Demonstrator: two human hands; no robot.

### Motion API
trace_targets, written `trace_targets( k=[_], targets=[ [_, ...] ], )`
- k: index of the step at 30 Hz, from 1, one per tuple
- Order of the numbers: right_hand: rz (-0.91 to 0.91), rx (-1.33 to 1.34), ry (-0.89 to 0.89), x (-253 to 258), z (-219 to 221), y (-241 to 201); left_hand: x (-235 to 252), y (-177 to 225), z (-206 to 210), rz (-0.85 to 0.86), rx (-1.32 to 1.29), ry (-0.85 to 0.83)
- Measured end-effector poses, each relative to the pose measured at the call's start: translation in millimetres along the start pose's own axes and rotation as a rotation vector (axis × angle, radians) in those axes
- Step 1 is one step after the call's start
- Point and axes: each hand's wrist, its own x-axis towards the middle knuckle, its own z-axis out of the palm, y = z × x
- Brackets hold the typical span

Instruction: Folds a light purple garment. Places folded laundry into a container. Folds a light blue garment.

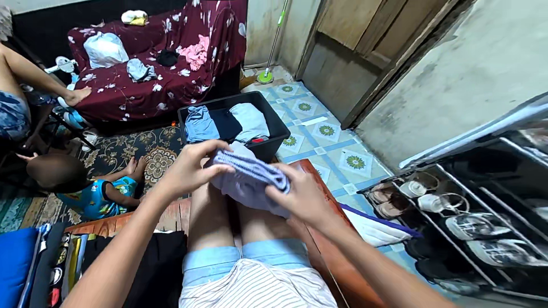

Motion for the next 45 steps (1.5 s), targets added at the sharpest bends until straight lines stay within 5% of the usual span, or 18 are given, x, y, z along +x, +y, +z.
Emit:
trace_targets(
  k=[7, 13, 18, 26, 32, 37, 41, 45],
  targets=[
    [-0.077, 0.057, -0.002, 166, -105, 14, 139, -22, -59, -0.009, 0.073, 0.033],
    [-0.459, -0.104, 0.15, 214, -162, -36, 179, 10, -119, 0.186, 0.26, 0.131],
    [-0.699, -0.106, 0.122, 122, -147, -54, 82, 75, -92, 0.271, 0.499, 0.169],
    [-0.598, 0.034, -0.319, -136, 20, 40, -198, 86, 103, -0.066, 0.245, -0.13],
    [-0.469, 0.085, -0.41, -170, 20, 29, -227, 113, 117, -0.231, 0.21, -0.166],
    [-0.162, 0.38, -0.547, -154, -4, 40, -205, 105, 83, -0.439, -0.189, -0.295],
    [0.461, 0.381, -0.122, -87, 7, 85, -143, 44, 53, -0.753, -0.12, 0.206],
    [0.998, 0.591, -0.076, -26, 61, 139, -82, -83, 73, -1.214, -0.22, 0.43]
  ],
)
